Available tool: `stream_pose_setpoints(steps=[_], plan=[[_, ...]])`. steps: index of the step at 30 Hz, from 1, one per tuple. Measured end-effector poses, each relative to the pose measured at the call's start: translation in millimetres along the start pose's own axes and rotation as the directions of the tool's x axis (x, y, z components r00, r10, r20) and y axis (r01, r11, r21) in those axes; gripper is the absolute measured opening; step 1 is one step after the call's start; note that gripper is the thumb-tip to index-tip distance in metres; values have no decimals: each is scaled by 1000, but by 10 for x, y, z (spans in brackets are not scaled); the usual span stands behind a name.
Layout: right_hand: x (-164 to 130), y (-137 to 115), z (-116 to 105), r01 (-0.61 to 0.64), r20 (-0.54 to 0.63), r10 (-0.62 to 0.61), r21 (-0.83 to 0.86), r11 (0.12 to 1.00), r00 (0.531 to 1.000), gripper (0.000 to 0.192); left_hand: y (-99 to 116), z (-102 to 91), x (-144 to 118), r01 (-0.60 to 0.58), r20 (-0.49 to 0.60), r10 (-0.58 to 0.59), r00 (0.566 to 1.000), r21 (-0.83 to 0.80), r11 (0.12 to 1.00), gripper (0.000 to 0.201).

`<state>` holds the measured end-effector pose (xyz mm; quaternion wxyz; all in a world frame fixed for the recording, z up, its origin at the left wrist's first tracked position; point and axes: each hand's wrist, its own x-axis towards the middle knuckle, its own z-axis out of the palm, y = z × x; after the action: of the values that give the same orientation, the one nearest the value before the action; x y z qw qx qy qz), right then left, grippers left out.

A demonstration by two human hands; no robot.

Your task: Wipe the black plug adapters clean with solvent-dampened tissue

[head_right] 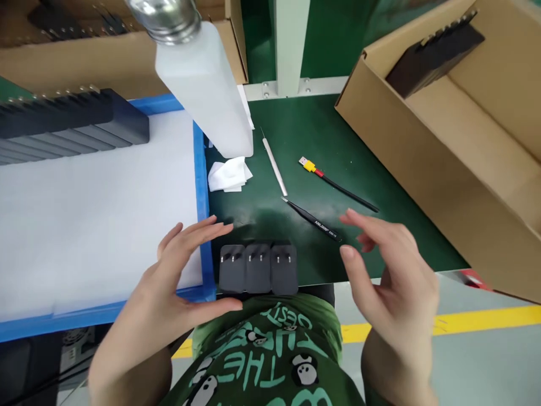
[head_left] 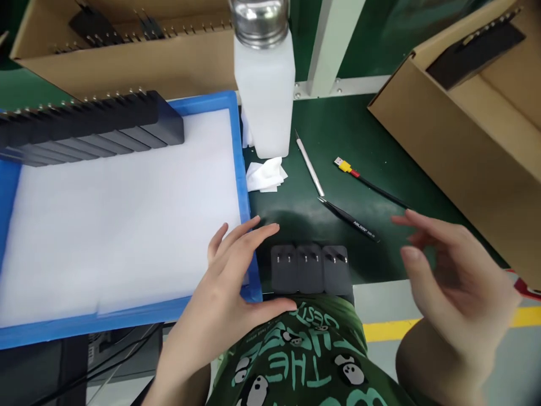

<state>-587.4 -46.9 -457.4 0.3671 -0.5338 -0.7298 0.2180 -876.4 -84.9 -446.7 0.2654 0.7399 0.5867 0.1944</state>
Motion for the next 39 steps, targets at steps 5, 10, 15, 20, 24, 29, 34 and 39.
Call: stream_pose_setpoints(steps=[5, 10, 15, 20, 24, 29, 34, 39], plan=[[-49, -28, 110, 134, 115, -143, 86, 987, 983, 61, 6, 5, 22, -12, 58, 13, 998, -11, 1000, 79], [-104, -49, 248, 129, 272, -164, 144, 981, 948, 85, 35, 114, 61, -18, 84, 15, 996, 42, 999, 97], [-75, -62, 370, 104, 399, -153, 142, 984, 904, 88, 25, 91, 29, -23, 73, 18, 997, 71, 997, 85], [-18, -71, 423, 194, 377, -240, 156, 969, 895, 66, -3, 57, 41, -71, 48, 67, 997, 87, 994, 75], [-23, -46, 424, 148, 383, -215, 196, 969, 898, 66, -13, 88, 82, -99, 22, 98, 995, 79, 992, 51], [-36, -20, 426, 168, 349, -238, 218, 961, 906, 68, 3, 103, 66, -137, -9, 137, 990, 61, 989, 43], [-17, -54, 441, 187, 350, -248, 197, 962, 903, 65, 3, 97, 43, -138, -10, 139, 990, 76, 987, 43], [-20, -30, 390, 150, 405, -201, 154, 977, 892, 75, -18, 100, 68, -88, 23, 86, 996, 64, 994, 49]])
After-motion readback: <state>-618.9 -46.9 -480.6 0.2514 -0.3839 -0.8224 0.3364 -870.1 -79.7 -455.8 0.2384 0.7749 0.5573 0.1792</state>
